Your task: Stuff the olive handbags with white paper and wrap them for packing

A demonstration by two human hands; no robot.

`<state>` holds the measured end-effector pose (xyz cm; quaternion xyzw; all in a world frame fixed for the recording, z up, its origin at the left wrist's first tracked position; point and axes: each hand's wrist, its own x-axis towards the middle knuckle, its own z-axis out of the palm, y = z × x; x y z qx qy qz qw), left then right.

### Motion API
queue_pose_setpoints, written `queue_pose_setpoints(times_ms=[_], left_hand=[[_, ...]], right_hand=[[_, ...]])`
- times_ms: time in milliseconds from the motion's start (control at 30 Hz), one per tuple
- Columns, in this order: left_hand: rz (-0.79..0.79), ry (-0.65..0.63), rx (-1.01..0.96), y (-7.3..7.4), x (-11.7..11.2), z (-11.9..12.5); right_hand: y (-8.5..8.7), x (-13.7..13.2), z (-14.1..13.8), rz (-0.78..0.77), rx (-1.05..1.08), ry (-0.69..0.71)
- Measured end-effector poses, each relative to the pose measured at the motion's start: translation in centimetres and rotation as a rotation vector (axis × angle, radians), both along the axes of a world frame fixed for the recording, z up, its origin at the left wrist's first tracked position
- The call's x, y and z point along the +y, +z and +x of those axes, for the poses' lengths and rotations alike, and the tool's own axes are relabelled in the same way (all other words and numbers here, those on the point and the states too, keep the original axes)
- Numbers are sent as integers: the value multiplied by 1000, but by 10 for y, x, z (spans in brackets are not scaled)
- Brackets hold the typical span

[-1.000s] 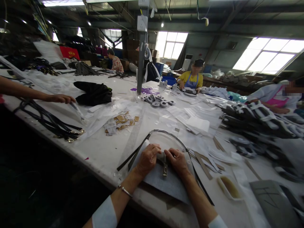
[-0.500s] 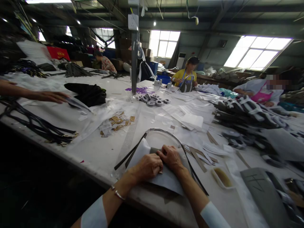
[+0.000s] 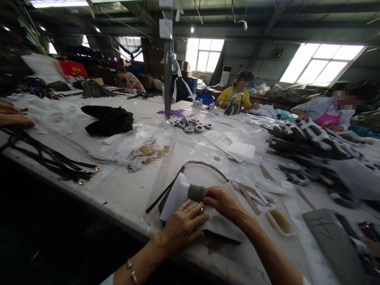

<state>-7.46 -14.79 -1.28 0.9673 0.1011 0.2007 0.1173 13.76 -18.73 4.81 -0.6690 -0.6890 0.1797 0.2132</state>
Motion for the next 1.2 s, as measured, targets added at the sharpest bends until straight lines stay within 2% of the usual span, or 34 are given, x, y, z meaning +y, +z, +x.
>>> queue_pose_setpoints(times_ms=[100, 267, 367, 533, 600, 733, 833, 1000, 1200], left_hand=[[-44, 3, -40, -2, 0, -1], [147, 40, -164, -18, -4, -1], [189, 89, -194, -31, -8, 3], [165, 104, -310, -45, -8, 7], [184, 72, -323, -43, -7, 5], [240, 48, -278, -28, -5, -1], [276, 39, -287, -21, -5, -3], [240, 58, -247, -25, -9, 2], [51, 102, -166, -32, -11, 9]], right_hand=[[-3, -22, -8, 48, 110, 72], [-33, -36, -13, 85, 219, 76], [-38, -34, -10, 85, 129, 128], [-31, -22, -2, 40, -93, 317], [-26, -16, -1, 25, -182, 408], [-18, -5, -1, -5, -340, 524], [-18, -1, 3, 4, -324, 561], [-23, 3, 14, 17, -115, 577], [-10, 16, 8, -16, -164, 659]])
